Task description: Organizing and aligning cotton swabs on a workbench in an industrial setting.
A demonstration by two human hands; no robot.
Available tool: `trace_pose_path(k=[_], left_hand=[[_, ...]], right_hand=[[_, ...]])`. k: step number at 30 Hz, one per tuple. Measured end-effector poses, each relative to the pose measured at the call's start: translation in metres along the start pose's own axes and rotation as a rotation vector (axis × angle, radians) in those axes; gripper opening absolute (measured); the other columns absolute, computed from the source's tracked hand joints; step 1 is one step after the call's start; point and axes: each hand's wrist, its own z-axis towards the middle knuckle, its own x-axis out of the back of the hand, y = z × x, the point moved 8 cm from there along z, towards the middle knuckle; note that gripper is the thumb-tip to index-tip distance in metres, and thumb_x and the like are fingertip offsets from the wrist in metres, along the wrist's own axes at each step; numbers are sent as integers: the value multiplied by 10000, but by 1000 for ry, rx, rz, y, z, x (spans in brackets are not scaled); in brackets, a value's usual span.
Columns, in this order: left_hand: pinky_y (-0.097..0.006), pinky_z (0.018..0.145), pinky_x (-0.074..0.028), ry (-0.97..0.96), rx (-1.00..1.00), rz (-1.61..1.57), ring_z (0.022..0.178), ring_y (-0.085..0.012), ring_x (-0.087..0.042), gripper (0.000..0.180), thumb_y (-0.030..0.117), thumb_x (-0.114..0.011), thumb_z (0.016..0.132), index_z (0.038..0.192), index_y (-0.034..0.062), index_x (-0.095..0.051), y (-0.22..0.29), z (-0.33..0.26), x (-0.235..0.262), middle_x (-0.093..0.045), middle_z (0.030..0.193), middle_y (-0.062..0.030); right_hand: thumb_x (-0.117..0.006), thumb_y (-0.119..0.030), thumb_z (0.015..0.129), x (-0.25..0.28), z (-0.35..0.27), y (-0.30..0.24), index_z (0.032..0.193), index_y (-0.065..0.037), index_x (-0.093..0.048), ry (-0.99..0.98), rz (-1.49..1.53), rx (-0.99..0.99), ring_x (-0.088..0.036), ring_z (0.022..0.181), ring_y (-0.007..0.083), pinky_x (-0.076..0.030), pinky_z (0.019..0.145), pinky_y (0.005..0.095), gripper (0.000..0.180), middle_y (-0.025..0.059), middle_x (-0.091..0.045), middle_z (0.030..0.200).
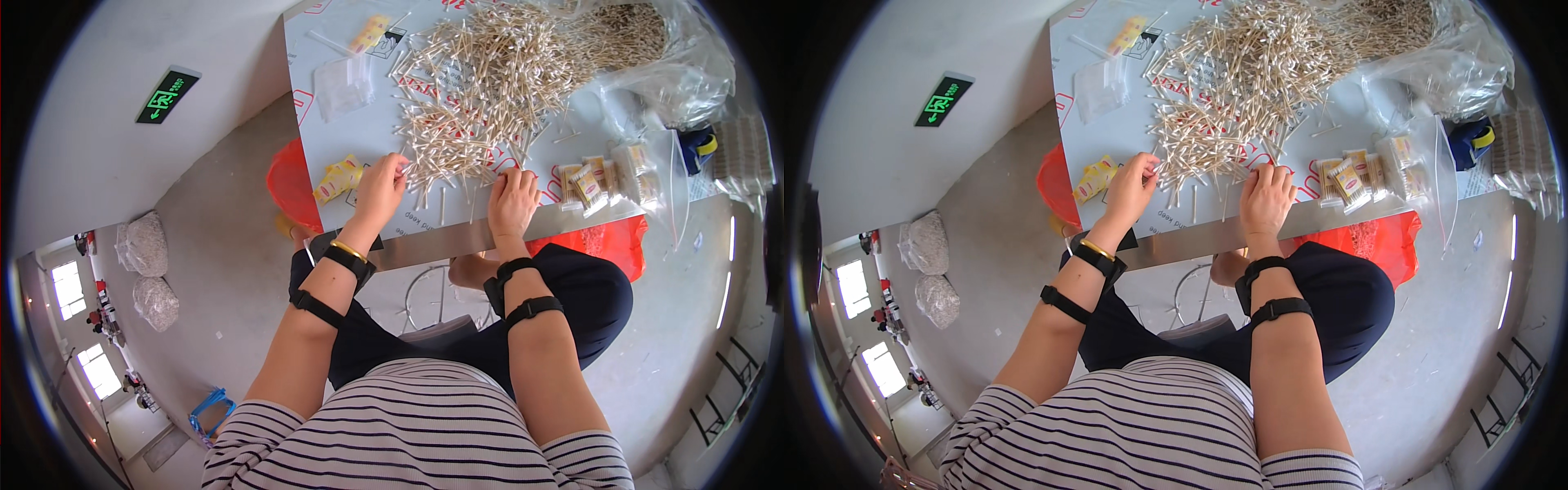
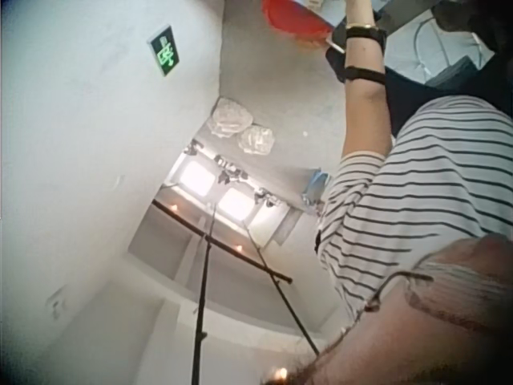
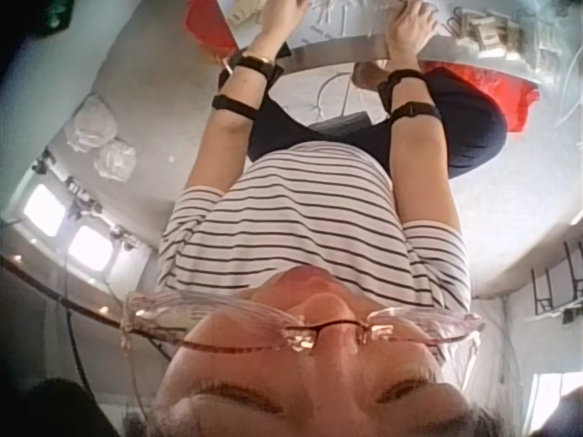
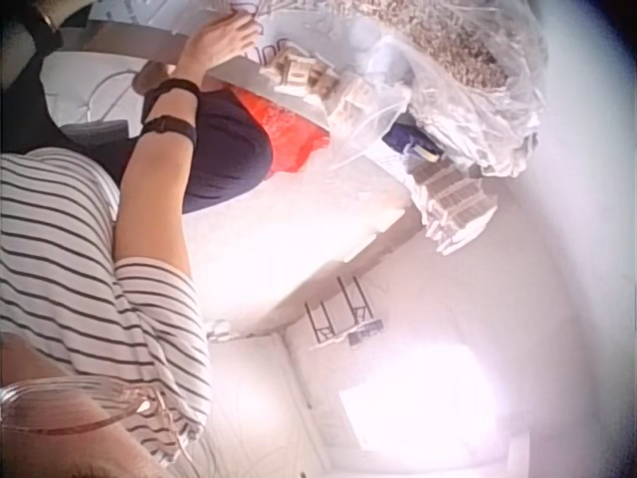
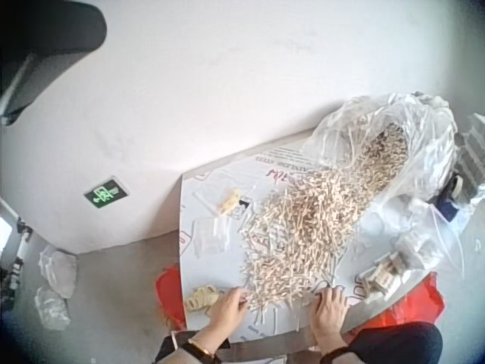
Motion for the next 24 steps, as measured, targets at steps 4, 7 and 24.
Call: trace_pose_path(k=[4, 7, 24], left_hand=[[-372, 802, -567, -23, 48, -86, 904, -263, -699, 314, -2, -725, 859, 1150, 67, -626, 6, 13, -10, -697, 1069, -107], [-410, 919, -528, 45, -102, 104, 1065, -302, -664, 454, 95, -808, 830, 1226, 81, -587, 30, 13, -13, -678, 1171, -107], [-447, 967, -504, -6, -172, 293, 1142, -325, -579, 662, 139, -910, 717, 1285, 87, -575, 25, 6, 10, -542, 1270, -99]], right_hand=[[-600, -222, 975, -2, 0, 1, 1036, -128, -603, -9, -6, 0, -565, 1006, 312, -430, 905, 467, 112, 91, -580, 1015], [-598, -223, 976, -1, -1, -1, 1035, -126, -603, 4, 19, 7, -565, 1008, 317, -430, 904, 472, 114, 94, -580, 1015], [-602, -215, 976, 3, 0, 1, 1026, -125, -598, 10, 25, -2, -569, 1009, 314, -428, 891, 463, 103, 95, -577, 1011]])
